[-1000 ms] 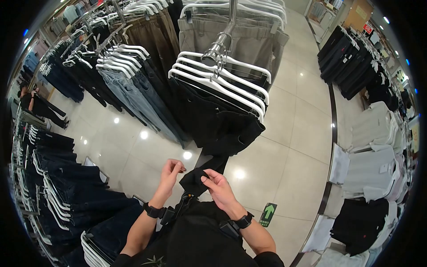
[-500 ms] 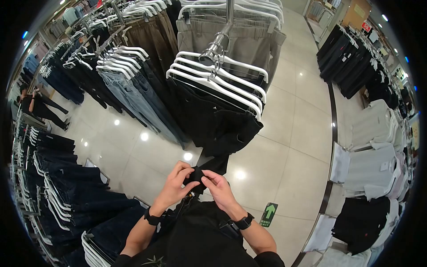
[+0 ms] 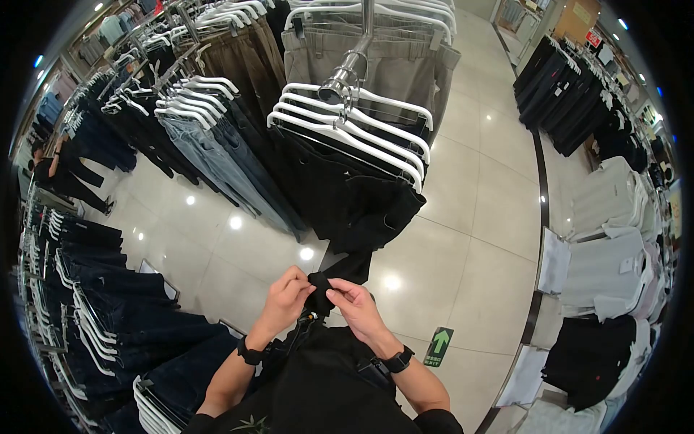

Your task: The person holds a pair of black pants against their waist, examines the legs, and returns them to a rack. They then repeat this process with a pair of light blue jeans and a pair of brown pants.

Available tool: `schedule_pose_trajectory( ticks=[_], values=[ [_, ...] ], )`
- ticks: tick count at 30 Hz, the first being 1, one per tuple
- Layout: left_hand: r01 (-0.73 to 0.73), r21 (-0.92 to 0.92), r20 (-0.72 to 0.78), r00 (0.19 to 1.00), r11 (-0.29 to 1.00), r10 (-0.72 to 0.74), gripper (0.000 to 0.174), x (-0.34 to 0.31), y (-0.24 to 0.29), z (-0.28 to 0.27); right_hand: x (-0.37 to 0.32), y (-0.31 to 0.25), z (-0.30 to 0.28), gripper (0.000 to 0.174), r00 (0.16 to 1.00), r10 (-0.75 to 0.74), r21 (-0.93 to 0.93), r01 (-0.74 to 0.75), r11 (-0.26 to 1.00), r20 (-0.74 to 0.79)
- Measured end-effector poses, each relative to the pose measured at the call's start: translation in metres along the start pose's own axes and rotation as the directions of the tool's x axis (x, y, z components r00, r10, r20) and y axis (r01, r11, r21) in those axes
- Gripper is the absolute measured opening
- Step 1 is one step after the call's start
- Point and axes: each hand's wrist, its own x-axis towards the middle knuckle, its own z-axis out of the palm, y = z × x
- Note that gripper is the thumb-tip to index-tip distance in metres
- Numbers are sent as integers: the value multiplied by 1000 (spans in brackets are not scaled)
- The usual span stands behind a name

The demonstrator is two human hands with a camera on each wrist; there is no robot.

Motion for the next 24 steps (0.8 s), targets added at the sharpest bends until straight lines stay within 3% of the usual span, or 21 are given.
schedule_pose_trajectory(
  ticks=[2,5,11,14,17,21,24],
  values=[
    [-74,91,14,997,993,73,18,3,1,-1,0,0,0,24,1000,-1,-6,1,1000,1],
    [-70,87,55,996,994,65,16,4,1,-2,1,-1,0,24,1000,-14,-38,14,999,-6],
    [230,-249,50,973,941,-224,7,4,3,-11,5,4,-4,22,990,-77,-238,48,970,-114],
    [242,-276,-9,967,930,-255,7,7,-2,-12,6,3,-4,22,992,-71,-242,43,969,-108],
    [194,-187,-24,979,963,-202,9,10,-5,-9,8,2,-4,22,996,-52,-235,33,971,-73],
    [309,-162,135,948,937,-289,16,11,3,-4,7,-3,1,22,998,-66,-276,59,959,-16],
    [313,-129,131,946,941,-297,16,12,2,-2,6,-3,2,21,995,-100,-335,94,938,-2]
  ],
)
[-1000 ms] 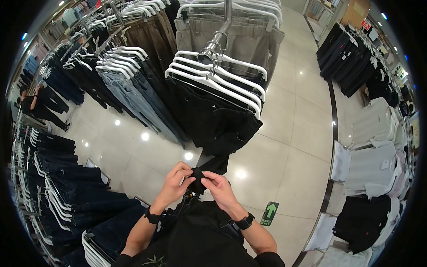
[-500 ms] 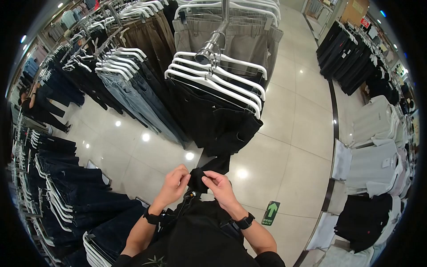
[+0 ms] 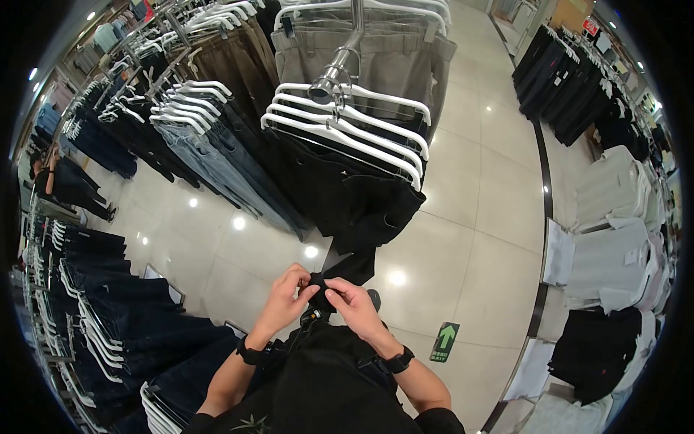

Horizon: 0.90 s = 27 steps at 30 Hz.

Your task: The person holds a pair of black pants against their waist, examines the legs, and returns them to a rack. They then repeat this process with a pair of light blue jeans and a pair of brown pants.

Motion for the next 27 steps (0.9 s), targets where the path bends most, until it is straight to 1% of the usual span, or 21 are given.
schedule_pose_trajectory(
  ticks=[3,6,9,12,16,18,21,24,27],
  values=[
    [-79,0,-14,997,997,79,16,3,-4,2,1,5,-3,20,1000,-31,-54,31,998,2],
    [-113,-31,45,992,993,115,14,6,-11,-1,1,5,-6,18,999,-40,-87,40,995,5],
    [-151,-13,114,982,989,151,12,9,-11,-5,1,3,-6,17,1000,-30,-87,31,996,8],
    [-207,-5,142,968,978,206,10,11,-8,-8,3,1,-9,16,1000,-10,-114,11,993,14],
    [-162,-82,162,971,983,174,8,12,-9,-11,8,-3,-10,13,999,-14,-132,18,991,29],
    [-125,-145,153,977,982,147,7,11,-11,-11,9,-1,-10,12,1000,-1,-94,3,996,24],
    [25,-252,157,988,967,15,11,7,-21,-13,11,4,-12,12,1000,16,-47,-15,999,16],
    [117,-358,142,987,926,-70,10,4,-32,-11,11,4,-11,13,999,34,-23,-34,999,4],
    [167,-433,131,984,886,-122,9,3,-32,-11,12,2,-11,14,999,43,-15,-43,999,7]
  ],
)
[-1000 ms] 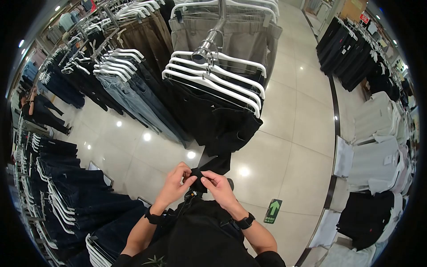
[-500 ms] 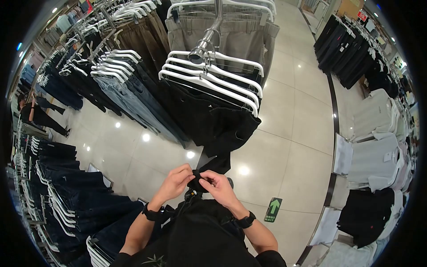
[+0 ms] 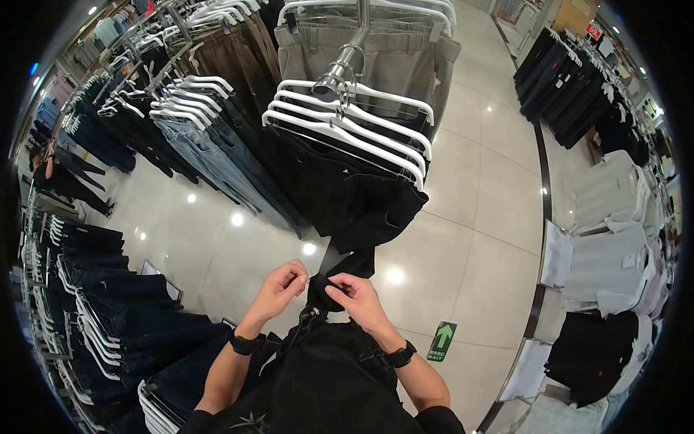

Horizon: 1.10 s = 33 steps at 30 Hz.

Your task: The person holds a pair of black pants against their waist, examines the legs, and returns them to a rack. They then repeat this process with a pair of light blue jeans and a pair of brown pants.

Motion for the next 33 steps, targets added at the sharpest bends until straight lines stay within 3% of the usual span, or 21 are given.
schedule_pose_trajectory(
  ticks=[6,12,15,19,22,27,33],
  values=[
    [10,33,-43,999,999,-9,8,1,-4,-1,-1,-1,-4,16,1000,11,5,-11,1000,-3],
    [-4,223,-45,999,975,14,8,3,1,0,-3,0,-7,17,1000,10,31,-10,999,-7],
    [-97,349,-34,993,932,116,10,5,5,3,-5,-3,-5,17,999,2,40,-1,999,-41],
    [-102,324,-10,994,941,111,11,2,5,6,-6,-13,5,17,998,-11,18,12,1000,-56],
    [-67,242,-46,996,968,80,11,1,0,6,-8,-5,-3,17,999,-17,-177,10,984,-37],
    [-33,193,-116,992,981,56,14,-1,-7,1,-10,-2,-7,16,995,30,-38,-34,999,-90],
    [-169,300,2,984,939,176,18,-10,3,32,-9,2,-4,18,995,39,89,-31,996,-90]
  ],
)
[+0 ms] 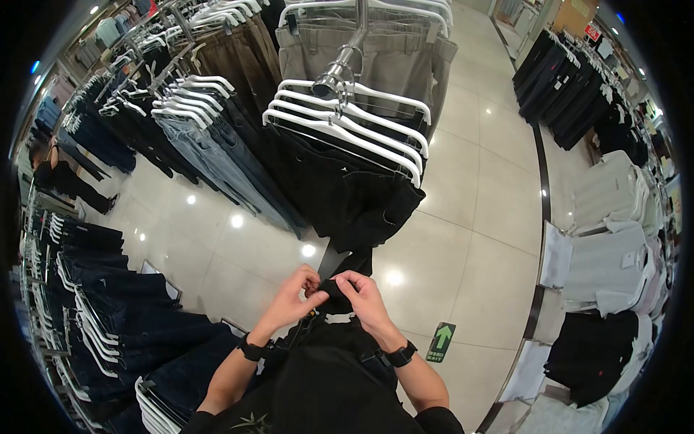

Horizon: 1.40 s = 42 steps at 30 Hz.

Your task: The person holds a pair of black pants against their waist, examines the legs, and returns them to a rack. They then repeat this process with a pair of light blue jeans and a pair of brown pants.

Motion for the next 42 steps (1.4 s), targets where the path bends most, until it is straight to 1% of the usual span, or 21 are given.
schedule_pose_trajectory(
  ticks=[1,4,5,8,11,14,16,20,23,26,28,29,30,32,33,35,36,37,38,40,42],
  values=[
    [-6,55,-2,1000,998,6,20,0,10,4,0,0,1,19,1000,1,20,-1,1000,7],
    [-94,253,-13,995,963,100,19,-1,6,8,1,6,-5,20,1000,15,-22,-15,1000,2],
    [-122,247,-15,991,961,130,16,0,5,8,1,5,-6,19,1000,11,-21,-11,1000,0],
    [-151,313,5,987,938,158,11,-1,-3,5,1,1,-6,18,1000,3,-17,-3,1000,3],
    [-107,169,-59,991,980,119,10,1,-3,1,1,-1,-6,16,1000,5,-35,-4,999,27],
    [-42,98,-106,993,994,53,10,3,-3,-5,0,-6,-3,15,997,21,-99,-14,995,75],
    [-22,79,-130,991,997,32,11,4,-5,-6,1,0,-6,15,993,40,-132,-24,991,114],
    [-8,75,-146,989,997,19,12,4,-10,-6,1,3,-11,15,993,54,-186,-33,982,106],
    [24,22,-158,987,999,-20,13,2,-20,-4,1,1,-17,14,995,71,-189,-56,980,74],
    [120,26,-127,985,992,-115,16,-2,-35,-6,-2,-3,-23,13,996,85,-177,-79,981,29],
    [168,-63,-56,984,984,-172,17,-6,-47,-5,-4,-2,-29,13,997,79,-176,-76,981,12],
    [193,-106,-19,980,975,-196,20,-7,-52,-3,-5,-3,-31,13,996,83,-141,-78,987,33],
    [278,-169,65,960,946,-271,23,-8,-52,-1,-7,-6,-32,13,995,87,-106,-81,991,54],
    [448,-268,243,888,853,-390,31,-9,-53,5,-9,-7,-36,12,991,89,-59,-83,995,104],
    [486,-319,342,860,814,-380,40,-10,-54,10,-8,-5,-39,11,987,89,-47,-83,995,133],
    [493,-324,384,849,808,-364,39,-9,-54,20,-6,-3,-47,11,974,111,-8,-112,994,197],
    [496,-326,404,843,805,-356,38,-7,-53,24,-5,-6,-48,11,975,102,-9,-102,995,197],
    [485,-362,381,856,796,-348,35,-5,-51,26,-5,-9,-48,11,976,93,-10,-93,996,198],
    [486,-349,395,851,801,-345,32,-3,-52,26,-4,-12,-49,11,976,85,-12,-84,996,200],
    [487,-323,419,842,811,-339,26,0,-54,25,-1,-14,-54,11,978,81,-88,-65,994,194],
    [480,-282,376,852,831,-365,20,1,-51,25,0,-17,-57,12,983,58,-193,-23,981,177]
  ],
)
